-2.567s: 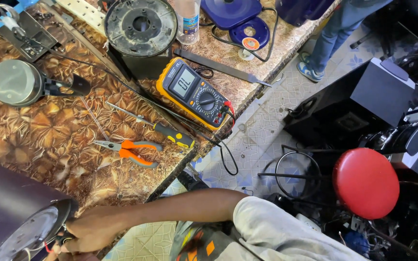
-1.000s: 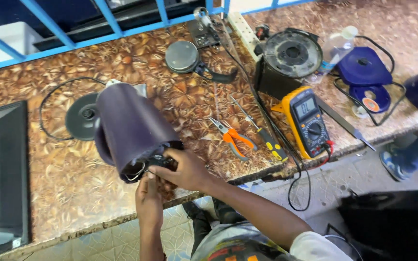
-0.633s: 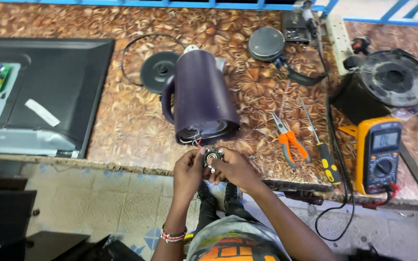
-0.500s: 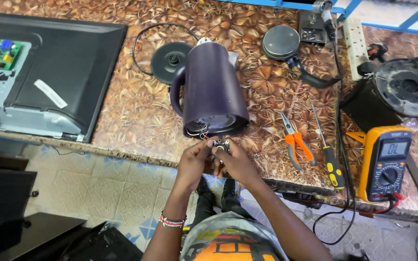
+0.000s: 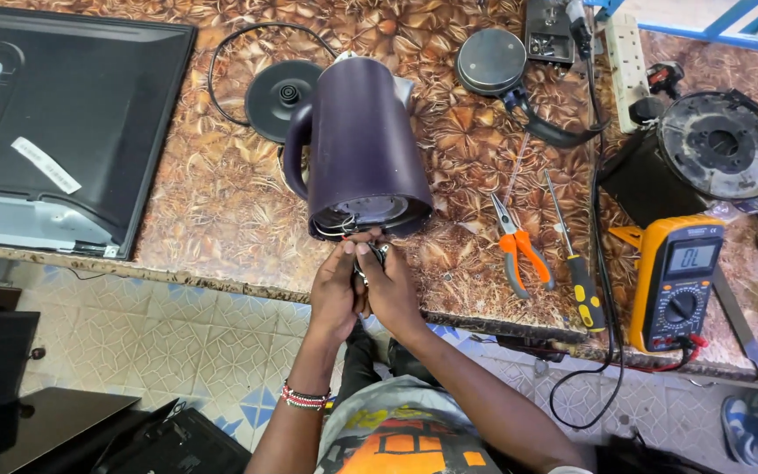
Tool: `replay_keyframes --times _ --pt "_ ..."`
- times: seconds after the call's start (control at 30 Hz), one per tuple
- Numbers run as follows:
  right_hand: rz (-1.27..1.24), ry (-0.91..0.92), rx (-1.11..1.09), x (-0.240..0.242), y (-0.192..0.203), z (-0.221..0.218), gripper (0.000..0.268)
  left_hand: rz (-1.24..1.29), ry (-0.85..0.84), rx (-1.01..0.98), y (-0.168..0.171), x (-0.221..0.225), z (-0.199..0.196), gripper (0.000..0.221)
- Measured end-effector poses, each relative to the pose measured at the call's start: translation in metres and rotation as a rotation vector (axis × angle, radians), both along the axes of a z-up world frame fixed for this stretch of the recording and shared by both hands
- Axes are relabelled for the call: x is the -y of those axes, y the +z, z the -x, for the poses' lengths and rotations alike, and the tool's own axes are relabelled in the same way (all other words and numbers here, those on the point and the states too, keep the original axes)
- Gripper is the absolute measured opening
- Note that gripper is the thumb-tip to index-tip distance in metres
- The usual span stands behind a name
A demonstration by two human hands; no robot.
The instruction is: Disassembling, inspecting, and reassembling the internal electrical components and connector of an electric kettle base.
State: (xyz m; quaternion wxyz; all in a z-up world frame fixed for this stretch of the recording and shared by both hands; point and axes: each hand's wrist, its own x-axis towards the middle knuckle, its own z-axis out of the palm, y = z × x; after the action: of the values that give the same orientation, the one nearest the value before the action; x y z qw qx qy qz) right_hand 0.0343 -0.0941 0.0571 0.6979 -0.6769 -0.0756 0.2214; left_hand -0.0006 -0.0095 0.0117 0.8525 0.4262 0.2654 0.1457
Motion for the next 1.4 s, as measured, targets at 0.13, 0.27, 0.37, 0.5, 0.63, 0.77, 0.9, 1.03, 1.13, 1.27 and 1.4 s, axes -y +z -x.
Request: replay_keyframes --times 0.13,0.27,0.37,0.5,0.63,0.77,0.9,1.03,1.13,1.27,1.4 --pt "0.089 -0.029 0.049 -0.006 0.003 0.005 0.034 0.052 0.048 -0.027 -0.013 0.001 -0.001 0.029" --pt "0.144 -0.042 0.096 -0.010 0.004 0.008 0.036 0.070 0.134 -0.038 -0.009 0.000 -0.009 0.027" --pt "0.200 -0.048 0.145 -0.010 -0.004 0.002 0.040 0.070 0.117 -0.049 -0.021 -0.007 -0.008 0.025" --pt "0.218 0.098 0.118 -0.009 -0.047 -0.027 0.035 0.068 0.134 -0.047 -0.008 0.000 -0.007 0.026" --pt "0.193 0.172 0.060 -0.006 -0.055 -0.028 0.032 0.091 0.144 -0.054 -0.004 0.005 -0.003 0.026" --pt "0.199 0.266 0.026 0.005 -0.012 -0.023 0.034 0.130 0.135 -0.052 0.021 0.007 -0.003 0.024" --pt "0.143 0.246 0.062 0.002 -0.044 -0.025 0.032 0.171 0.097 -0.018 0.007 0.003 -0.005 0.021" --pt "0.195 -0.008 0.318 -0.006 -0.013 -0.001 0.038 0.127 0.144 0.024 -0.066 -0.014 -0.016 0.021" --pt "0.193 -0.070 0.329 -0.006 -0.028 0.010 0.037 0.151 0.131 0.048 -0.061 -0.012 -0.014 0.022" --pt "0.257 0.090 0.313 -0.004 -0.046 -0.014 0.042 0.173 0.136 0.053 -0.065 -0.015 -0.012 0.018" --pt "0.155 0.069 0.192 0.004 -0.042 -0.014 0.041 0.106 0.109 0.039 -0.048 -0.009 -0.004 0.021"
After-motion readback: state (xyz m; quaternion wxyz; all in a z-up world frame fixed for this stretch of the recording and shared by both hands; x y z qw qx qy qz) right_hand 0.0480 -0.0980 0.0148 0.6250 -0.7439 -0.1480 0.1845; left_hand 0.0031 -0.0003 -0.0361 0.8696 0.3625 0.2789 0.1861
